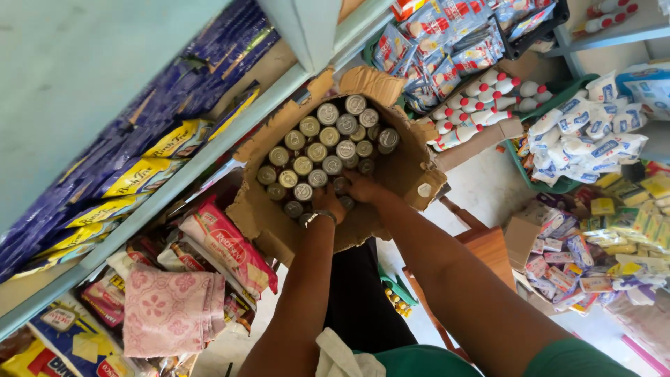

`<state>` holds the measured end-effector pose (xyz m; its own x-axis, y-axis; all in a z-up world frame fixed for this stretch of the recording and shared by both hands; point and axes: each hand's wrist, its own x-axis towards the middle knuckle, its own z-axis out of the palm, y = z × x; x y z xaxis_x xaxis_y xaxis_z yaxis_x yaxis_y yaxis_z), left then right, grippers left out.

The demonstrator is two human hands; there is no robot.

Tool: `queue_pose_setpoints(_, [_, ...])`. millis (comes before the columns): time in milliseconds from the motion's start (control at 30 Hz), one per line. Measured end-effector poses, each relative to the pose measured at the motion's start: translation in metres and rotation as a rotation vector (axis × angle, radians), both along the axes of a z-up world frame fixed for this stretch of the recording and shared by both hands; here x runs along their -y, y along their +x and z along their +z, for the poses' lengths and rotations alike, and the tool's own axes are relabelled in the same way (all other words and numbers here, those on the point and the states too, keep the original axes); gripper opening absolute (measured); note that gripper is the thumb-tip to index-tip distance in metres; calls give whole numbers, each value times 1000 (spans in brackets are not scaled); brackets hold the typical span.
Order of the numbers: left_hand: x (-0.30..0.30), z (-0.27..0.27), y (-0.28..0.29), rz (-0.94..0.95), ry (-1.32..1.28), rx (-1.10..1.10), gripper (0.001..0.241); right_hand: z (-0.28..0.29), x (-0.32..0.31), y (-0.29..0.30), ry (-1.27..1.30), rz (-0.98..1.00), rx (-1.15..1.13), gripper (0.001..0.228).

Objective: Stocking canned sardines onto a retail shelf from a cardboard box.

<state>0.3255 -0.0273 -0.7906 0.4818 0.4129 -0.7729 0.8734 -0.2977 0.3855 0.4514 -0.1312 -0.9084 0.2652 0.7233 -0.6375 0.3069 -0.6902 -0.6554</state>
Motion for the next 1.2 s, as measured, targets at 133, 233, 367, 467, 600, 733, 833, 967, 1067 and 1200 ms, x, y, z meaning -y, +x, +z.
queue_pose_setpoints(133, [8,-25,-20,-96,171,169,80,-12,17,-10,70,-33,-29,73])
queue_pose_setpoints(233, [12,-41,-29,30,147,294,74,32,8,-1,67,-49,-52,81])
queue_pose_setpoints(367, [27,-66,-51,334,-134,403,74,88,1,-2,57,-47,22,94])
queue_pose_setpoints(467, [35,-57,-53,683,-466,591,83,148,-10,-1,-79,-99,61,87])
queue_pose_setpoints(600, [37,-36,-53,655,-454,598,78,135,-2,-8,57,-300,8,71])
queue_pose_setpoints(733, [25,-24,-46,504,-65,586,62,138,-4,-5,274,-300,-65,76])
queue_pose_setpoints(833, [18,-62,-56,571,-20,610,60,128,3,-8,358,-346,-194,80])
queue_pose_setpoints(967, [-2,-10,-54,896,-422,431,58,137,5,-8,349,-435,-185,68])
queue_pose_setpoints(1067, [0,19,-52,990,-470,486,68,152,-3,-13,468,-612,-189,63])
queue_pose_setpoints(1200, [8,12,-59,1048,-533,459,60,150,-1,-11,439,-655,-342,46])
